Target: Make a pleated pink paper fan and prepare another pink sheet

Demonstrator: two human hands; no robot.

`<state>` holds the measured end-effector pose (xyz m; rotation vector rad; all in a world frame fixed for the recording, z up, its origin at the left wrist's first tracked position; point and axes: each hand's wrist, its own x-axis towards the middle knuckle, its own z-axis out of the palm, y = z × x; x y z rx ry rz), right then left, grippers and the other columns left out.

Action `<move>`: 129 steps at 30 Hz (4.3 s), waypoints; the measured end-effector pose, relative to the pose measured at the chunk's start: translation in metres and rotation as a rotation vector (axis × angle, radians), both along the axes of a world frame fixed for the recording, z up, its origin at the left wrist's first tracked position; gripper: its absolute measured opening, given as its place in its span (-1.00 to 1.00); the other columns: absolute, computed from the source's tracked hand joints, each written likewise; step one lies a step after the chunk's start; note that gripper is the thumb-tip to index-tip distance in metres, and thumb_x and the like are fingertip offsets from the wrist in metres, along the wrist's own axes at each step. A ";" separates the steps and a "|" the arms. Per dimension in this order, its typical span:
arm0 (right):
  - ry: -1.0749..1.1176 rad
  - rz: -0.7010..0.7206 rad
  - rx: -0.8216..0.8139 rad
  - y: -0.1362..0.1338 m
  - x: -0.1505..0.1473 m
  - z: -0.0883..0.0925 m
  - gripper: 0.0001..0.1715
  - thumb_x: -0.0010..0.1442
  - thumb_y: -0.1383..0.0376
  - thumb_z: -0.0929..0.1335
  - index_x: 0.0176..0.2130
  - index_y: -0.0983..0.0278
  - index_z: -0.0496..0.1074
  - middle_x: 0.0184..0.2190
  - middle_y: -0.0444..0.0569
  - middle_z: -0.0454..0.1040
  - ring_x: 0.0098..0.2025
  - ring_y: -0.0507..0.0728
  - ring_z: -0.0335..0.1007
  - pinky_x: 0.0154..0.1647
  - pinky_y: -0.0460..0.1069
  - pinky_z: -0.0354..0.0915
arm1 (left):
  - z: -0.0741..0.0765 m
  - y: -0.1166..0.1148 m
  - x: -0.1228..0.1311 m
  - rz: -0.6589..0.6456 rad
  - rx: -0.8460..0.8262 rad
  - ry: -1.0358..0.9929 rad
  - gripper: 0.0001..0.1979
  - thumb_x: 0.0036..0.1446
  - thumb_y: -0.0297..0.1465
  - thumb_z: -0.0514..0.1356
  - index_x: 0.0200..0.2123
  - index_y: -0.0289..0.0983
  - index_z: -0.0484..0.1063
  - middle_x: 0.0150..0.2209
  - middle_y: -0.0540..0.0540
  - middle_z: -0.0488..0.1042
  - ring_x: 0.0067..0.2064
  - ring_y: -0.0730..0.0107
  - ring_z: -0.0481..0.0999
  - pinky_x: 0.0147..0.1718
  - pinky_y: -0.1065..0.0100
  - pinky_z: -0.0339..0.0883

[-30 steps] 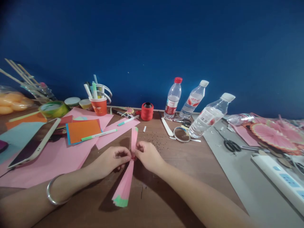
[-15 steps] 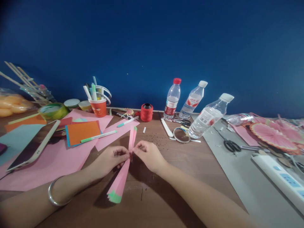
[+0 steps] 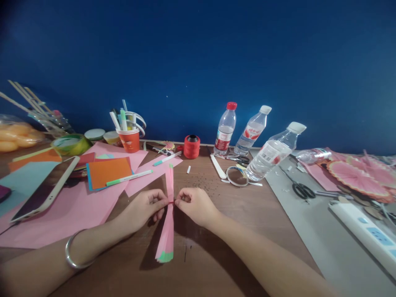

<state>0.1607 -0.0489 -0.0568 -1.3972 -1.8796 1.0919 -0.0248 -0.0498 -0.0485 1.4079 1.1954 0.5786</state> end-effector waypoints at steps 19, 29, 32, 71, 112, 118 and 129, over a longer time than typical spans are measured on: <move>0.003 0.000 0.006 0.000 0.001 0.002 -0.81 0.04 0.35 0.27 -0.43 0.29 0.49 -0.63 -0.20 0.31 -0.58 -0.04 0.09 -0.55 -0.14 0.03 | -0.001 0.000 0.000 -0.027 0.013 0.016 -0.79 0.18 -0.22 0.02 -0.41 -0.22 0.20 -0.64 0.13 0.32 -0.64 0.52 0.27 -0.69 0.50 0.06; -0.021 -0.005 0.027 -0.006 -0.003 0.001 -0.79 0.10 0.28 0.28 -0.43 0.28 0.49 -0.64 -0.20 0.31 -0.58 -0.02 0.13 -0.55 -0.13 0.03 | -0.001 0.000 -0.002 -0.066 0.035 0.016 -0.77 0.17 -0.19 0.03 -0.41 -0.22 0.19 -0.64 0.11 0.33 -0.63 0.50 0.29 -0.66 0.48 0.09; -0.099 -0.033 0.042 -0.007 -0.004 0.001 -0.81 0.05 0.19 0.35 -0.44 0.25 0.49 -0.68 -0.22 0.24 -0.60 -0.02 0.10 -0.59 -0.13 -0.02 | 0.002 -0.001 -0.001 -0.086 0.062 0.057 -0.78 0.18 -0.20 0.02 -0.40 -0.22 0.21 -0.64 0.11 0.33 -0.61 0.48 0.30 -0.64 0.48 0.11; -0.338 -0.033 0.245 -0.021 -0.007 0.013 -0.84 0.13 0.29 0.28 -0.43 0.21 0.43 -0.62 -0.19 0.39 -0.60 -0.03 0.17 -0.51 -0.12 -0.02 | -0.006 0.000 0.002 -0.041 -0.249 -0.374 -0.80 0.14 -0.26 0.08 -0.45 -0.24 0.17 -0.62 0.08 0.30 -0.62 0.58 0.18 -0.68 0.50 -0.13; -0.492 -0.039 0.284 -0.019 -0.009 0.004 -0.78 0.14 0.22 0.27 -0.49 0.21 0.39 -0.59 -0.18 0.44 -0.55 -0.01 0.27 -0.52 -0.13 -0.05 | 0.009 0.001 -0.009 -0.158 0.320 0.297 -0.79 0.20 -0.35 -0.07 -0.46 -0.22 0.22 -0.52 0.04 0.30 -0.47 0.38 0.30 -0.49 0.36 0.10; -0.554 -0.001 0.295 -0.019 -0.009 0.002 -0.81 0.18 0.22 0.25 -0.37 0.14 0.44 -0.46 -0.19 0.54 -0.45 0.04 0.42 -0.49 -0.11 0.02 | 0.013 0.001 -0.008 -0.254 0.590 0.604 -0.83 0.20 -0.44 -0.09 -0.45 -0.22 0.18 -0.47 0.02 0.30 -0.41 0.35 0.30 -0.43 0.33 0.05; -0.838 0.245 0.484 -0.018 -0.011 0.002 -0.79 0.22 0.31 0.19 -0.27 0.26 0.38 -0.50 -0.01 0.52 -0.51 0.12 0.43 -0.55 -0.07 0.05 | 0.007 0.006 -0.013 -0.192 0.563 0.599 -0.85 0.22 -0.36 -0.04 -0.42 -0.18 0.19 -0.56 0.06 0.29 -0.51 0.35 0.30 -0.50 0.34 -0.13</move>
